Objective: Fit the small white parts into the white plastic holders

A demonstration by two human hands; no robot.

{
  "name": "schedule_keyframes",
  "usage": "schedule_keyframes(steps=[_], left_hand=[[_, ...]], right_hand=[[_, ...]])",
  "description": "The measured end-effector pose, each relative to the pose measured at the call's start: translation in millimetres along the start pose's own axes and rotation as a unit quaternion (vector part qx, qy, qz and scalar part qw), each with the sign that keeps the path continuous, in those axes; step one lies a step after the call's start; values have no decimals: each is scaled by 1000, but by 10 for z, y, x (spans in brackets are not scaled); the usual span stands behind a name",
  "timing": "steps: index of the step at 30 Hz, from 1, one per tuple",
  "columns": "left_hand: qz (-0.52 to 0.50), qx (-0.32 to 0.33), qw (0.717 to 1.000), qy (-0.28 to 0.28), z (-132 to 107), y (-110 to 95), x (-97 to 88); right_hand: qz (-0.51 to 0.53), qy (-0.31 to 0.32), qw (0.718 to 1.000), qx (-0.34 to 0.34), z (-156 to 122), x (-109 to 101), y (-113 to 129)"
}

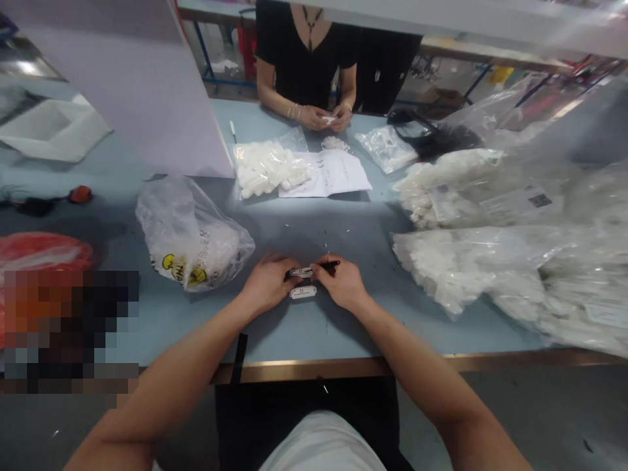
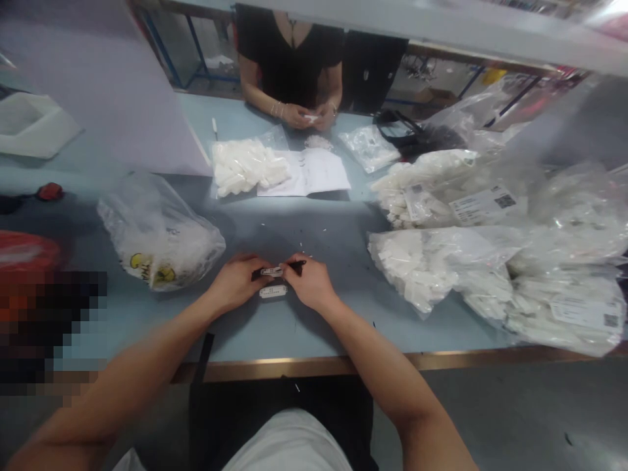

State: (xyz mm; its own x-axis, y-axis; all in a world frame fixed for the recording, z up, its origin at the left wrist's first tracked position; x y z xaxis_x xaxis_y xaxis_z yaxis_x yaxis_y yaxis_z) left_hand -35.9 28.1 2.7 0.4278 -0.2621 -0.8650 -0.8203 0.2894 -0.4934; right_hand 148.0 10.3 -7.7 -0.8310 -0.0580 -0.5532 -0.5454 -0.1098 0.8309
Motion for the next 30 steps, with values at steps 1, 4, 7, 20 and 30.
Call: schedule_keyframes(steps=[1,4,7,20,30], left_hand=[[3,-2,1000,1,0,-1,0],[11,-7,1000,7,0,-6,-4],[14,-7,1000,8,2,-8,-7],[14,5,1000,-3,-1,-14,-13],[15,-1,1000,-3,0,-16,-4]], right_hand=[[-3,-1,1000,0,0,0,1],[-8,-2,1000,-3,-2,-1,2],[1,-2,1000,-5,-4,0,-4],[58,-3,998,-1,-24,36,-59],[9,2,1000,-10,-19,7,-15]])
Point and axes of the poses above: each hand's wrist, its own z-axis towards the middle knuckle, its own x-axis out of the palm, y = z × x, the point moved 1 cm from there along z, towards the middle knuckle, and after that the axes turned 7 degrees about -x, right-handed, at the moved point
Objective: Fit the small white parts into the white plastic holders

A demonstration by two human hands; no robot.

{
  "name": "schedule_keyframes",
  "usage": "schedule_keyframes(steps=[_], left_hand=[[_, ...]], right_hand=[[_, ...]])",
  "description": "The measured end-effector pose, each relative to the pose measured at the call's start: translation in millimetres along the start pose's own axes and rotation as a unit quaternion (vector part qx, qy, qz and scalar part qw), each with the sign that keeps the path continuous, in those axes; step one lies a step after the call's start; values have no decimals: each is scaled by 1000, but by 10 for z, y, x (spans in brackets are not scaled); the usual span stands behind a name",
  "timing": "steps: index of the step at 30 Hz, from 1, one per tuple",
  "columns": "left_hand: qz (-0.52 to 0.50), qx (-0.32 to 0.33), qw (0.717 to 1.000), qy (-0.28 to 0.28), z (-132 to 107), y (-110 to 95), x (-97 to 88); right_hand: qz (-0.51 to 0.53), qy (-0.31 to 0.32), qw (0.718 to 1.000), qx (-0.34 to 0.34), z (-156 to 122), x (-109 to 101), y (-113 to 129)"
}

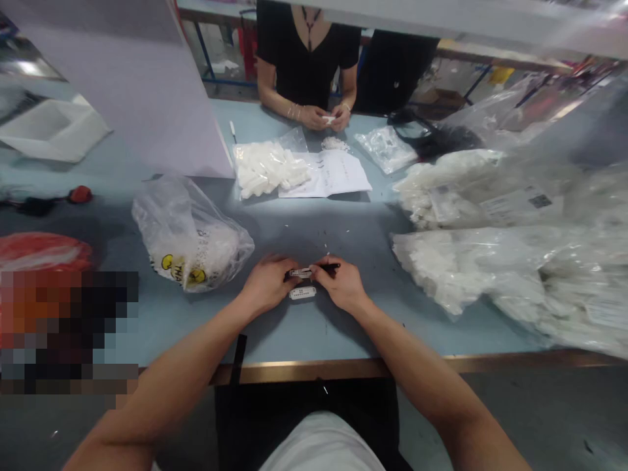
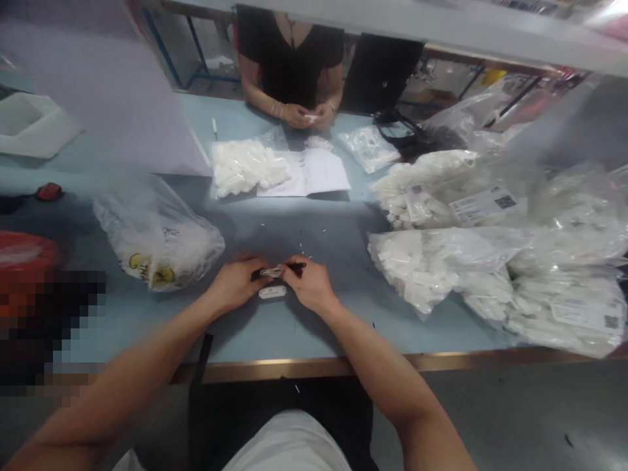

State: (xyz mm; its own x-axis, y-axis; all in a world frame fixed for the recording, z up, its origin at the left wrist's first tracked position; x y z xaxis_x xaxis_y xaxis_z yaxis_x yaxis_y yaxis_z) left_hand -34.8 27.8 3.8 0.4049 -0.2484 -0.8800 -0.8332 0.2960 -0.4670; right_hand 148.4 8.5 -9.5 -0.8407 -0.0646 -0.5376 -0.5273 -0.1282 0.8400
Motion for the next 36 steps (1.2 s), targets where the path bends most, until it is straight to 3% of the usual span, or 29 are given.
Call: schedule_keyframes(steps=[12,19,36], left_hand=[[26,3,1000,-3,6,12,8],[-10,2,1000,-4,-6,8,9],[17,7,1000,-8,2,26,36]], right_hand=[[-17,-10,1000,-6,-6,14,31],[57,-45,997,20,-25,45,-64],[-14,-15,1000,-2,0,0,47]])
Point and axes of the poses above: each hand's wrist, its own z-axis towards the middle knuckle, its own x-axis out of the palm, y = z × x, the point moved 1 cm from there along z, towards the middle knuckle, and after that the axes turned 7 degrees about -x, right-handed, at the moved point
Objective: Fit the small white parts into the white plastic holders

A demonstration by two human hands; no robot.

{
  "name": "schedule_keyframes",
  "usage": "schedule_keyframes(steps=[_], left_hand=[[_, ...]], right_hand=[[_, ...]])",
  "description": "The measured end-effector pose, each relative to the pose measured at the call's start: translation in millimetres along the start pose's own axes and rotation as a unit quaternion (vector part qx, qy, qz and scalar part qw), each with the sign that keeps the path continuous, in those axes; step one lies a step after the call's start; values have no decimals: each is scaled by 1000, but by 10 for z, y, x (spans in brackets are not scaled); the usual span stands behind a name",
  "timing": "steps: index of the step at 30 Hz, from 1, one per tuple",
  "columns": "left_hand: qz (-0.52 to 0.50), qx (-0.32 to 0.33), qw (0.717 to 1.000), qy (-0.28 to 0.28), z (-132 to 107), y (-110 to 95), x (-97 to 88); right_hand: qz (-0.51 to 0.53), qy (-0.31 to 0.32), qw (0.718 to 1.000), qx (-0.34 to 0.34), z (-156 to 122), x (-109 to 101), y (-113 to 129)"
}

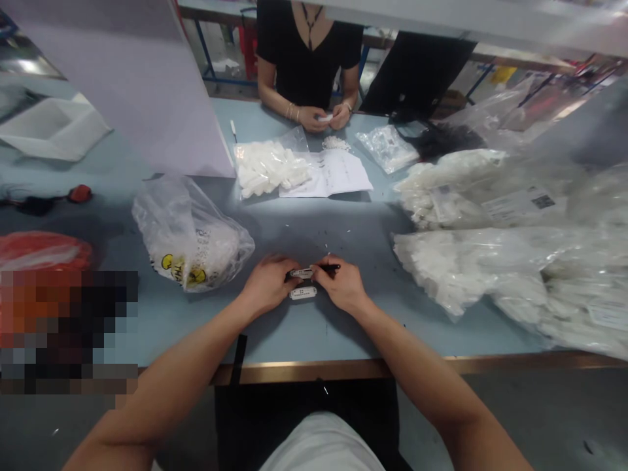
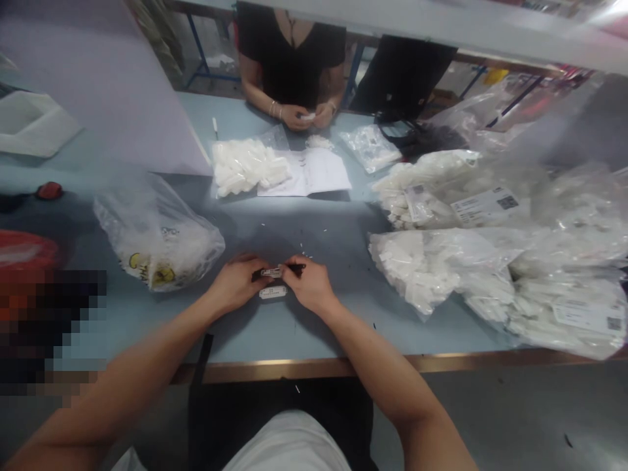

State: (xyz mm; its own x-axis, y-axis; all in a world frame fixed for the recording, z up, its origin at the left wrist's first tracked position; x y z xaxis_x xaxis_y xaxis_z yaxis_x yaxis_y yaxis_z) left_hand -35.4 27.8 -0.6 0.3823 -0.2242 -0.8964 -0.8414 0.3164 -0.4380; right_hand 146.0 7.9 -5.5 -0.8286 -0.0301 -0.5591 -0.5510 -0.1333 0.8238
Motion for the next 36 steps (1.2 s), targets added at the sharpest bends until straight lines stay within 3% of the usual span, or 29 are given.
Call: schedule_keyframes(steps=[10,25,36], left_hand=[[14,-2,1000,2,6,-13,-12],[-2,-5,1000,12,-1,-29,-34],[5,-2,1000,10,5,-11,-16]], right_hand=[[-22,-9,999,-27,-32,59,24],[20,-21,1000,10,-35,48,-34],[-27,-11,999,-16,-17,57,8]])
Point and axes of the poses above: each hand's wrist, its own z-axis towards the middle knuckle, its own x-axis out of the palm, y = z × x, the point moved 1 cm from there along z, towards the middle knuckle, and after that the axes turned 7 degrees about -x, right-handed, at the moved point
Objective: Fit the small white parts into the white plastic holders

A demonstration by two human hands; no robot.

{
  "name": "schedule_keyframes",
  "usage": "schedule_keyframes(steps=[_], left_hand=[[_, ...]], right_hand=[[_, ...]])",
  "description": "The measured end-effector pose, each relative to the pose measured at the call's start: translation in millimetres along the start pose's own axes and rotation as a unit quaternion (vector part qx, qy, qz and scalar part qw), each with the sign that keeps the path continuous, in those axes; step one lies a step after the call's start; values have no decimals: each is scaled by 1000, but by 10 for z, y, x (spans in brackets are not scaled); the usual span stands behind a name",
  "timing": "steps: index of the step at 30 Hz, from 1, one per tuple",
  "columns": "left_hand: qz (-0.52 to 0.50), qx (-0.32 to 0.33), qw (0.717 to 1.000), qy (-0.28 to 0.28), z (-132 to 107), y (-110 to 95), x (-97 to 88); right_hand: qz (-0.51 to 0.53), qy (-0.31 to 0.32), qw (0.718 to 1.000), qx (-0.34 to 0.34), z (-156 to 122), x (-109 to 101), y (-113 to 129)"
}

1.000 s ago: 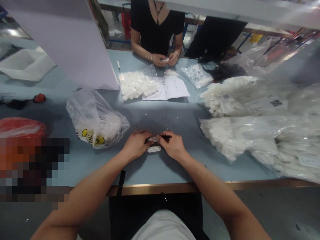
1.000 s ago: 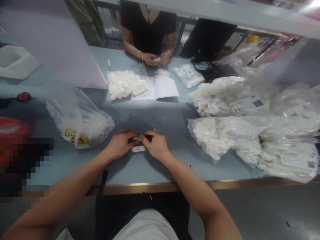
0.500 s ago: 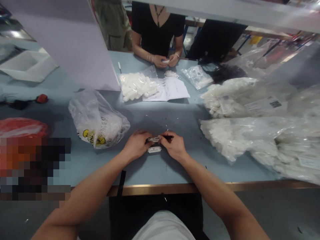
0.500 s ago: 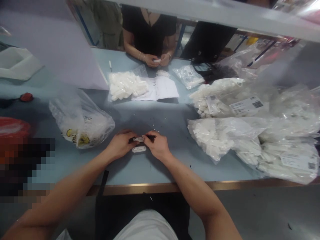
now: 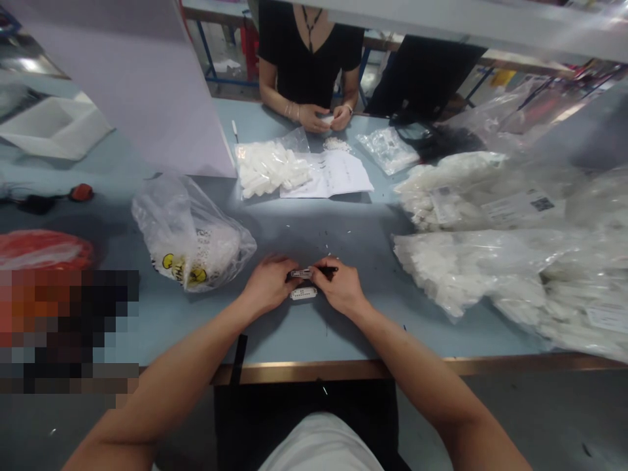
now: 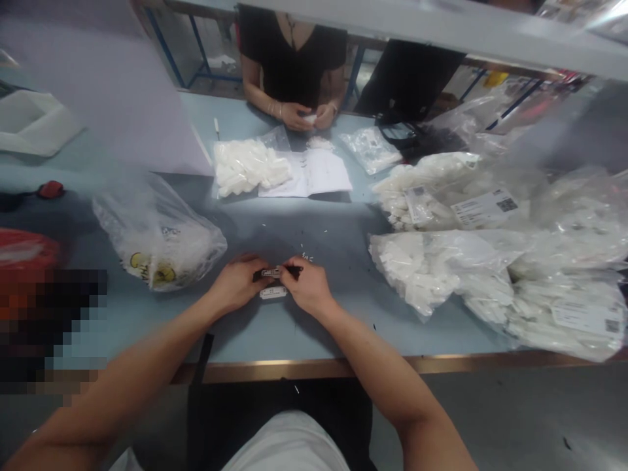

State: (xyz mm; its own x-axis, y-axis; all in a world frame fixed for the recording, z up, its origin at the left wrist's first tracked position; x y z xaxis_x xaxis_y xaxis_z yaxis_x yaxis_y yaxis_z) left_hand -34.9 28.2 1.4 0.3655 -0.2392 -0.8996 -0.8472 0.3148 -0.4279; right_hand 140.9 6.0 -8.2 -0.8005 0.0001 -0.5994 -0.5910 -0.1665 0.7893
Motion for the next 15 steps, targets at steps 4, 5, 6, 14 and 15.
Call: schedule_keyframes(steps=[4,5,6,14,15], left_hand=[[-8,3,1000,-6,0,3,7],[-11,1,1000,-6,-1,3,8],[-14,-1,1000,-5,-2,2,8],[-25,-11,1000,3,-7,-6,-7],[-28,-10,1000,4,-7,-7,-7]], right_hand=[[-5,1,1000,-9,-15,17,20],[-5,1,1000,-11,-18,20,19],[-4,3,1000,-12,-21,20,14],[50,-36,998,33,-28,-12,-55],[52,-35,997,34,-26,-14,-58]])
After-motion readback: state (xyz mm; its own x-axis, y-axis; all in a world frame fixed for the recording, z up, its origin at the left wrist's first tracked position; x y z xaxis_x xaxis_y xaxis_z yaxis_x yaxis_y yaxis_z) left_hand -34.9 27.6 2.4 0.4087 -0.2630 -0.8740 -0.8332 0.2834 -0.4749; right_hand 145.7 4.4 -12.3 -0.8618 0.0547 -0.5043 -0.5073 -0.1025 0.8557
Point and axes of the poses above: each hand's wrist, its own z-axis towards the middle knuckle, its own x-axis out of the palm, y = z × x, the point moved 1 cm from there along z, towards the middle knuckle, and after that the axes turned 7 degrees about -x, right-handed, at the moved point
